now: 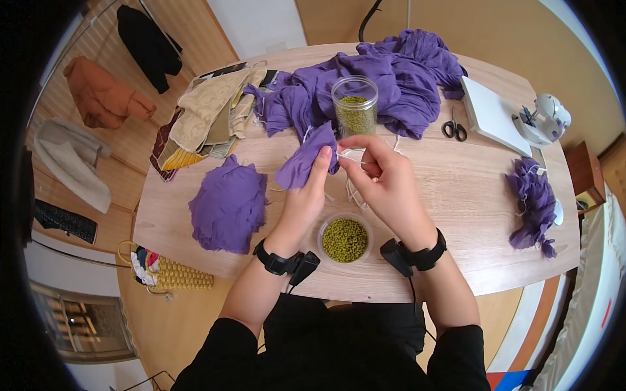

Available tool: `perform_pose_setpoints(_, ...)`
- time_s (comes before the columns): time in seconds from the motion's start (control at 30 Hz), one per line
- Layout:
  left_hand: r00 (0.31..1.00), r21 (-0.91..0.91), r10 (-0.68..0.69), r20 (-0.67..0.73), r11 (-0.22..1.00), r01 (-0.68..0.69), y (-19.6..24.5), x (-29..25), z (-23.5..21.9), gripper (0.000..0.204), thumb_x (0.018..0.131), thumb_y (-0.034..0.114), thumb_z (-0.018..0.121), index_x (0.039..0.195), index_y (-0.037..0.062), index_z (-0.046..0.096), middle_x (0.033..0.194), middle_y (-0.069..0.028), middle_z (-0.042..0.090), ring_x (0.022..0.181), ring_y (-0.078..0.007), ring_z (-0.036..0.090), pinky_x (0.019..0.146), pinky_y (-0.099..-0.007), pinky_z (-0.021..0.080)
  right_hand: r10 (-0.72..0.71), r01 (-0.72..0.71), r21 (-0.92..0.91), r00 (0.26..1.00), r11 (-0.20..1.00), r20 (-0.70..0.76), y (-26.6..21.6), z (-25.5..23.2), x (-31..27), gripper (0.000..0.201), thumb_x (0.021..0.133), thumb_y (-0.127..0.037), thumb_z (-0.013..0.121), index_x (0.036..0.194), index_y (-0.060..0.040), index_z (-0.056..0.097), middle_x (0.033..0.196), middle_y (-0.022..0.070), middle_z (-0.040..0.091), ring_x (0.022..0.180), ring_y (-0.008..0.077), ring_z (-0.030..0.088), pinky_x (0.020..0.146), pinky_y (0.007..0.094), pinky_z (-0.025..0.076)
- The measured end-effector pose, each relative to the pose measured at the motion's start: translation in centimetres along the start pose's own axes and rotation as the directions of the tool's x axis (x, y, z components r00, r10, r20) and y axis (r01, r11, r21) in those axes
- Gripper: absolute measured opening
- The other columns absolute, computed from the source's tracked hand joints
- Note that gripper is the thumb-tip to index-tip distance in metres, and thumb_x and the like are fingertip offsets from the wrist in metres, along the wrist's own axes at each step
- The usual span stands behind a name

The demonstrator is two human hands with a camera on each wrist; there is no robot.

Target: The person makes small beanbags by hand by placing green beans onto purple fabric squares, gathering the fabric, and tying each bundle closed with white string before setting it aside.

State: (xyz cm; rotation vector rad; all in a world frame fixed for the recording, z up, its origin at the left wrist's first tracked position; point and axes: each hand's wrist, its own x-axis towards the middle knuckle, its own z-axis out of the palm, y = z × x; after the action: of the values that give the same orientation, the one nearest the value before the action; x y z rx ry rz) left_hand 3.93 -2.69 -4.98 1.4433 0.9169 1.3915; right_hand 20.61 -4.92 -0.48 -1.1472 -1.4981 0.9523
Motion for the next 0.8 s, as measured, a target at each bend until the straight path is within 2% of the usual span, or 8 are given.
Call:
perform_pose_setpoints(0.07, 0.999, -0.016, -0.042, -0.01, 0.999, 0.042, 0.0, 0.0, -0.1, 0.043, 0.115, 0.032, 0.052, 0.13, -0.0049, 0.068, 0.125, -0.0123, 0.073, 0.114, -0.0185, 0.067, 0.1, -0.0329, 0.051, -0.168, 0.155, -0.297, 0.986, 0.942, -0.021, -0.3, 0.3, -0.3, 0.029, 0.093, -0.008, 0.079, 0.12, -0.0031, 0.073, 0.072, 0.0012, 0.057, 0.062, 0.0109, 0.055, 0.059, 0.029, 0.048)
perform_pose_setpoints(0.27, 0.998, -0.204, -0.03, 0.051, 0.978, 0.039, 0.5, 0.1, 1.0, 0.045, 0.116, 0.034, 0.048, 0.132, -0.0034, 0.067, 0.131, -0.0124, 0.072, 0.112, -0.0156, 0.065, 0.099, -0.0338, 0.052, -0.511, 0.422, -0.528, 0.859, 0.737, -0.027, 1.1, 1.1, -0.5, 0.032, 0.087, -0.008, 0.082, 0.117, -0.0037, 0.074, 0.081, 0.0094, 0.07, 0.067, 0.0241, 0.061, 0.061, 0.0336, 0.051)
perform_pose_setpoints(0.4, 0.99, -0.216, -0.096, 0.101, 0.969, 0.116, 1.2, -0.5, 1.3, 0.041, 0.116, 0.029, 0.048, 0.136, -0.0021, 0.066, 0.138, -0.0114, 0.069, 0.11, -0.0129, 0.064, 0.097, -0.031, 0.051, -0.574, 0.453, -0.567, 0.818, 0.688, -0.044, 1.5, 1.2, -0.4, 0.027, 0.089, -0.006, 0.081, 0.115, -0.0026, 0.075, 0.078, 0.0086, 0.067, 0.064, 0.0197, 0.06, 0.06, 0.0312, 0.05)
perform_pose_setpoints(0.47, 0.989, -0.312, -0.088, 0.119, 0.942, 0.121, 0.9, -0.6, 1.2, 0.039, 0.115, 0.025, 0.049, 0.137, -0.002, 0.066, 0.139, -0.0107, 0.068, 0.111, -0.0124, 0.063, 0.095, -0.0296, 0.05, -0.293, 0.243, -0.246, 0.936, 0.938, -0.195, 1.6, 1.4, -0.7, 0.02, 0.094, -0.005, 0.077, 0.113, 0.0003, 0.075, 0.071, 0.0011, 0.062, 0.059, 0.0099, 0.055, 0.055, 0.0263, 0.043)
perform_pose_setpoints(0.53, 0.988, -0.404, -0.077, 0.135, 0.906, 0.126, 1.0, -0.6, 1.2, 0.036, 0.114, 0.021, 0.049, 0.137, -0.0018, 0.066, 0.141, -0.0101, 0.067, 0.112, -0.0119, 0.062, 0.094, -0.0283, 0.049, -0.167, 0.154, -0.078, 0.963, 0.985, -0.21, 1.6, 0.9, -0.4, 0.018, 0.097, -0.005, 0.075, 0.114, 0.0016, 0.074, 0.07, -0.0031, 0.058, 0.059, 0.0056, 0.051, 0.054, 0.0238, 0.039)
perform_pose_setpoints(0.6, 0.984, -0.548, -0.087, 0.158, 0.821, 0.161, 1.3, -0.6, 1.1, 0.032, 0.11, 0.013, 0.051, 0.133, -0.0021, 0.068, 0.13, -0.0068, 0.068, 0.109, -0.0107, 0.06, 0.09, -0.0279, 0.048, -0.04, 0.06, 0.093, 0.979, 0.994, -0.201, 1.7, 0.7, -0.1, 0.017, 0.1, -0.006, 0.073, 0.114, 0.0029, 0.074, 0.069, -0.0072, 0.055, 0.059, 0.0012, 0.047, 0.053, 0.0213, 0.036)
perform_pose_setpoints(0.67, 0.994, -0.497, -0.054, 0.098, 0.862, 0.096, 0.8, -0.5, 1.0, 0.027, 0.11, 0.011, 0.054, 0.128, -0.0023, 0.07, 0.121, -0.0051, 0.068, 0.104, -0.0102, 0.06, 0.088, -0.0274, 0.048, 0.082, -0.025, 0.373, 0.987, 0.927, -0.139, 1.9, 0.7, 0.1, 0.017, 0.102, -0.007, 0.07, 0.115, 0.0041, 0.074, 0.071, -0.0103, 0.053, 0.06, -0.0015, 0.045, 0.053, 0.0192, 0.033)
perform_pose_setpoints(0.8, 0.998, -0.451, -0.056, -0.007, 0.891, 0.047, 0.8, -0.3, 0.9, 0.015, 0.107, 0.007, 0.063, 0.112, -0.0035, 0.073, 0.104, -0.0012, 0.064, 0.091, -0.0087, 0.057, 0.083, -0.026, 0.047, 0.156, -0.115, 0.51, 0.987, 0.852, -0.04, 2.0, 1.1, -0.2, 0.019, 0.104, -0.006, 0.065, 0.12, 0.0026, 0.072, 0.075, -0.0079, 0.059, 0.063, 0.0, 0.049, 0.055, 0.02, 0.037)
